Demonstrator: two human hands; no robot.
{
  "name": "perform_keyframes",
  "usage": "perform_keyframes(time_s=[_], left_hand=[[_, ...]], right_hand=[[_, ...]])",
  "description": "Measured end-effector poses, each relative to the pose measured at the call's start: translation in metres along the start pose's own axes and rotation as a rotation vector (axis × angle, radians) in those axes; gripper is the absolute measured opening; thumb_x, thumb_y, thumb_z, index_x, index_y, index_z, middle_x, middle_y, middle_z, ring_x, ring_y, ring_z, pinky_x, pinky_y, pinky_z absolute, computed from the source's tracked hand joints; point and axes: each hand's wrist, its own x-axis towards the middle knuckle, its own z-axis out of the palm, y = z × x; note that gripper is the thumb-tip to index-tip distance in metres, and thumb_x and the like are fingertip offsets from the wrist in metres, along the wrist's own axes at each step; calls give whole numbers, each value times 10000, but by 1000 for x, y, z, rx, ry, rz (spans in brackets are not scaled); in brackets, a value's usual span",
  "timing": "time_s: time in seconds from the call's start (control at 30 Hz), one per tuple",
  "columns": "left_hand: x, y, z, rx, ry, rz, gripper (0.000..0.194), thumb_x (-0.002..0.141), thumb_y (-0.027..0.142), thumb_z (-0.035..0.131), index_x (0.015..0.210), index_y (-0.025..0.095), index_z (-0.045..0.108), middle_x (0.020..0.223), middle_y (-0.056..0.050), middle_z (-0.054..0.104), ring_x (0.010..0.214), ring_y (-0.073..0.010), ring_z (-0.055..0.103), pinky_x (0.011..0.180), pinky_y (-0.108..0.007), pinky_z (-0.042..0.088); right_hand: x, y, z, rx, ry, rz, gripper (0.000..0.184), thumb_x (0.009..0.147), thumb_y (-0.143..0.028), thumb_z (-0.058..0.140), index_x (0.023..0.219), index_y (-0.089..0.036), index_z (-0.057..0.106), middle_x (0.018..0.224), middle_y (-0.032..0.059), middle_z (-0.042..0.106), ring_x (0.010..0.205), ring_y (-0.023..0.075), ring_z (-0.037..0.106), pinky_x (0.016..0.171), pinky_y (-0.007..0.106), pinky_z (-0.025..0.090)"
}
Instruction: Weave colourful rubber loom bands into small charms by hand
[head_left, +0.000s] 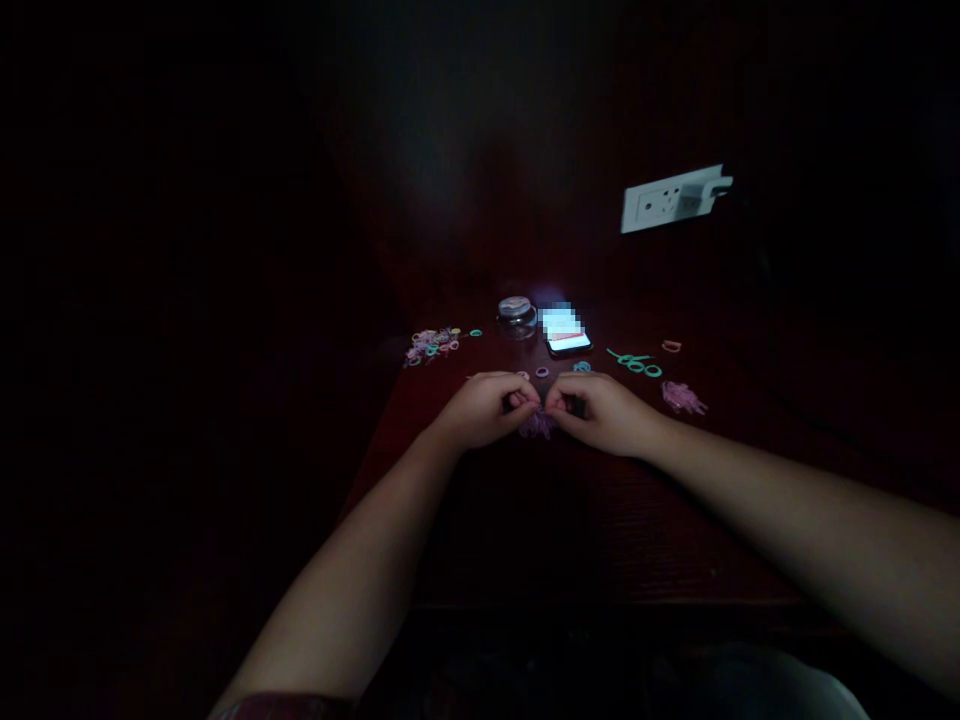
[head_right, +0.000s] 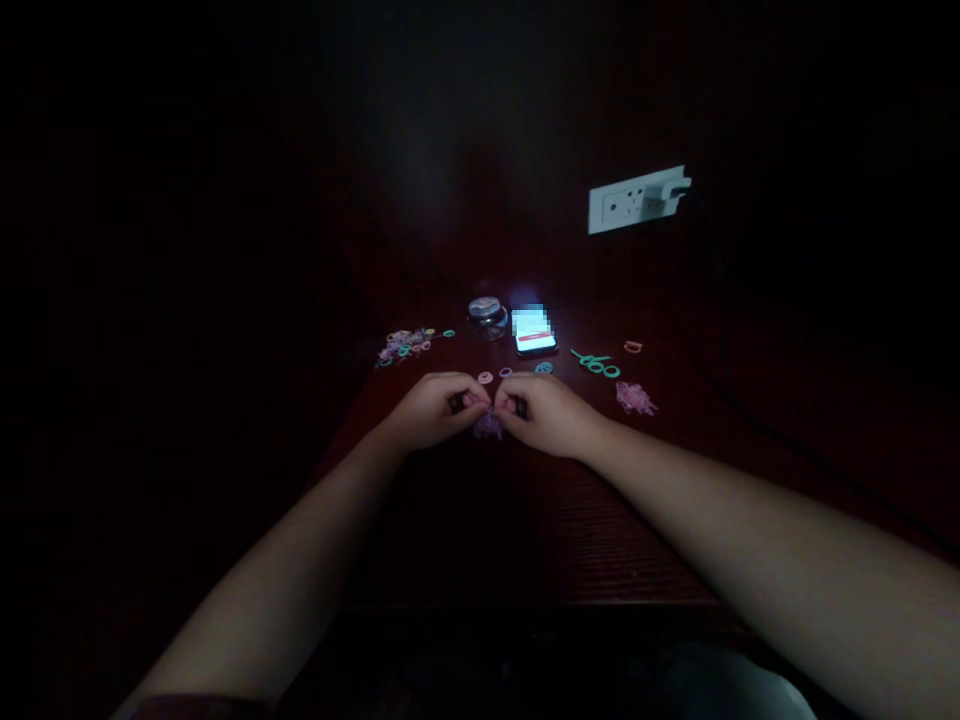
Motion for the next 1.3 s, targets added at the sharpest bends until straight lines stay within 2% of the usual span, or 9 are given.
perform_keyframes(time_s=[0.33, 0.5, 0.6, 0.73, 1.0, 1.17, 1.3], left_hand=[[-1, -4, 0, 36, 22, -39, 112, 833, 196, 595, 890, 179, 690, 831, -17, 683, 700, -107, 606, 680, -225, 483], [-3, -26, -2, 212, 159, -251, 141, 850, 212, 557, 925, 193, 675, 851, -22, 692, 763, -147, 626, 722, -264, 499], [-5, -39, -5, 314, 184, -353, 165, 830, 191, 565, 950, 198, 678, 950, -42, 697, 897, -192, 632, 848, -320, 495], [-7, -47, -6, 367, 149, -399, 182, 826, 185, 560, 953, 199, 690, 1023, -49, 697, 980, -224, 614, 960, -373, 453], [-8, -49, -5, 340, 77, -404, 224, 829, 168, 533, 978, 206, 696, 1071, -37, 709, 1007, -232, 606, 970, -374, 454], [-10, -50, -7, 354, 100, -496, 302, 836, 152, 506, 1088, 198, 666, 1119, -60, 694, 1063, -246, 591, 987, -379, 450], [-13, -58, -11, 385, 101, -588, 344, 844, 141, 490, 1144, 193, 648, 1162, -80, 681, 1119, -240, 581, 1022, -364, 427]], right_hand=[[0, 1, -1, -22, 4, -9, 81, 817, -158, 586, 745, -174, 619, 706, 1, 585, 629, 116, 516, 601, 242, 388], [0, 0, -1, -39, 3, 0, 80, 809, -161, 594, 734, -174, 615, 698, 3, 590, 633, 123, 519, 606, 254, 386], [0, 0, -1, -45, -16, 4, 77, 813, -168, 592, 740, -176, 616, 704, 4, 593, 634, 123, 523, 609, 256, 388], [-1, 1, -1, -58, -38, 5, 78, 813, -169, 589, 739, -177, 613, 705, 1, 592, 630, 119, 524, 609, 253, 388], [-1, 4, -1, -88, -49, 2, 71, 805, -172, 593, 738, -177, 617, 702, -3, 604, 629, 117, 536, 630, 251, 396], [-1, 2, -1, -87, -56, 13, 68, 789, -146, 575, 750, -181, 619, 716, -1, 614, 638, 121, 539, 645, 255, 397], [0, -4, -4, -91, -12, -7, 126, 767, -89, 537, 767, -183, 621, 711, -3, 603, 627, 123, 524, 636, 257, 386]])
